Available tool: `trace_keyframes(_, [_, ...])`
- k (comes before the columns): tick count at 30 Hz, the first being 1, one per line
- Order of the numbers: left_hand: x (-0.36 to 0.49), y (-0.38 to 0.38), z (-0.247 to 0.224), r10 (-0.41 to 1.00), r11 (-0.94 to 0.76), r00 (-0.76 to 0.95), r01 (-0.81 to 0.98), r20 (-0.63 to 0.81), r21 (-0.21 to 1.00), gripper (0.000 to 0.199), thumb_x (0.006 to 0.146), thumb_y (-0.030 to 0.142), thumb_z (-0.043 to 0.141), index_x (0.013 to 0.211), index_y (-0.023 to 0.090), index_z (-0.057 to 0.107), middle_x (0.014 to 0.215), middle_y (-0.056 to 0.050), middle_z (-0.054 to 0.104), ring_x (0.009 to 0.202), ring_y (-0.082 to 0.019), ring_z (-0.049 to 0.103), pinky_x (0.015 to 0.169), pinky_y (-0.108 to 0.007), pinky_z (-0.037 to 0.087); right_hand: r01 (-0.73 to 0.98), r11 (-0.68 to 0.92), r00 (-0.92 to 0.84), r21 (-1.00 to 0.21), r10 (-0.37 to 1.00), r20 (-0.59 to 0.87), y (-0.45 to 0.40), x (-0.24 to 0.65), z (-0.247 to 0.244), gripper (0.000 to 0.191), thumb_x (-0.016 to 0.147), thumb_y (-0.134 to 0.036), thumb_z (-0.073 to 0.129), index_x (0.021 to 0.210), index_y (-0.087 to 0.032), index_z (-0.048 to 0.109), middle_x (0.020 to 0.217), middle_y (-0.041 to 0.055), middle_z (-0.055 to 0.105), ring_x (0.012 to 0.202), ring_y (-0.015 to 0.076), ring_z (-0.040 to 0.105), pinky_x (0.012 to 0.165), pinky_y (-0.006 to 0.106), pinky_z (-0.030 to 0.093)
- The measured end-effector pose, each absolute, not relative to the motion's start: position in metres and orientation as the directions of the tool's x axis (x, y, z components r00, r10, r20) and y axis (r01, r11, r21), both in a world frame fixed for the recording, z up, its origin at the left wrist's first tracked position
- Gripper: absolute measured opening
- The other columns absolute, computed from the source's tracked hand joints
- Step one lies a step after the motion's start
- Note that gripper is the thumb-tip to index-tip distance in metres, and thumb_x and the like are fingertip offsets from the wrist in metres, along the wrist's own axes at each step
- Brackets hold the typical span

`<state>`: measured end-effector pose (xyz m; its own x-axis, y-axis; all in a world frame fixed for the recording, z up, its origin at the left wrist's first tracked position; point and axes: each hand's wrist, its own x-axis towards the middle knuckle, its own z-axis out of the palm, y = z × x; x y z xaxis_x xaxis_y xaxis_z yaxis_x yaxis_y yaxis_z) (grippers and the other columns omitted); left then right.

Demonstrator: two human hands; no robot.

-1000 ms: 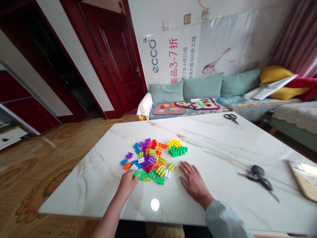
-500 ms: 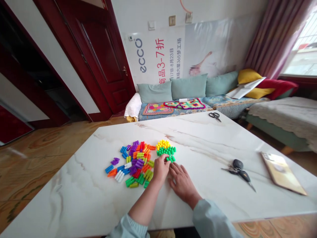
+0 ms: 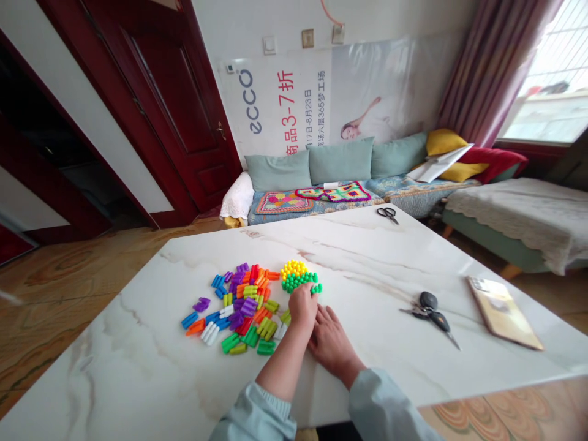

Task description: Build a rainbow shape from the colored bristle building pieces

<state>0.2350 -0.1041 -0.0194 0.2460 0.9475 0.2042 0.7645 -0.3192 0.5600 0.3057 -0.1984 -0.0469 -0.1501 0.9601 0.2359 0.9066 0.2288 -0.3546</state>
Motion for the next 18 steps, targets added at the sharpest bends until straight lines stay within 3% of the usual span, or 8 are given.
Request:
trace_keyframes(3, [0.226, -0.117, -0.017, 0.920, -0.377, 0.234, 0.744, 0.313, 0.551, 0.030, 0.083, 0.020, 0.062, 0.112, 0.017, 0.064, 0.107, -0.011, 0.066, 0.096, -0.022, 0.063, 0.087, -0.032, 0.049, 0.904, 0.231, -0.146, -0.359, 0.957, 0.250, -0.199, 0.306, -0.048, 0.055, 0.089, -0.031, 0.044, 0.143, -0.022, 0.041, 0.146, 0.0085, 0.042, 0.135, 0.0253, 0.033, 0.114, 0.045, 0.017])
trace_keyframes(6, [0.220, -0.133, -0.017, 0.854, -0.513, 0.320, 0.649, 0.411, 0.562, 0.019, 0.090, 0.024, 0.053, 0.101, 0.020, 0.068, 0.101, -0.007, 0.067, 0.096, -0.020, 0.062, 0.088, -0.032, 0.049, 0.899, 0.249, -0.156, -0.361, 0.951, 0.268, -0.198, 0.306, -0.053, 0.053, 0.088, -0.028, 0.045, 0.140, -0.019, 0.046, 0.138, 0.0100, 0.052, 0.133, 0.0255, 0.036, 0.114, 0.044, 0.016])
trace_keyframes(10, [0.221, -0.138, -0.020, 0.784, -0.613, 0.495, 0.516, 0.375, 0.599, 0.029, 0.094, 0.025, 0.043, 0.096, 0.019, 0.071, 0.100, -0.007, 0.072, 0.098, -0.019, 0.064, 0.094, -0.034, 0.049, 0.903, 0.269, -0.184, -0.334, 0.946, 0.266, -0.195, 0.307, -0.061, 0.055, 0.085, -0.027, 0.047, 0.138, -0.014, 0.048, 0.140, 0.0125, 0.050, 0.135, 0.0277, 0.035, 0.115, 0.046, 0.014])
trace_keyframes(18, [0.220, -0.125, -0.020, 0.744, -0.635, 0.595, 0.487, 0.304, 0.599, 0.032, 0.094, 0.027, 0.042, 0.109, 0.020, 0.070, 0.122, -0.007, 0.065, 0.116, -0.019, 0.059, 0.104, -0.033, 0.044, 0.898, 0.264, -0.160, -0.352, 0.941, 0.298, -0.196, 0.307, -0.059, 0.058, 0.085, -0.026, 0.045, 0.142, -0.013, 0.042, 0.140, 0.0122, 0.050, 0.135, 0.0273, 0.035, 0.116, 0.047, 0.014])
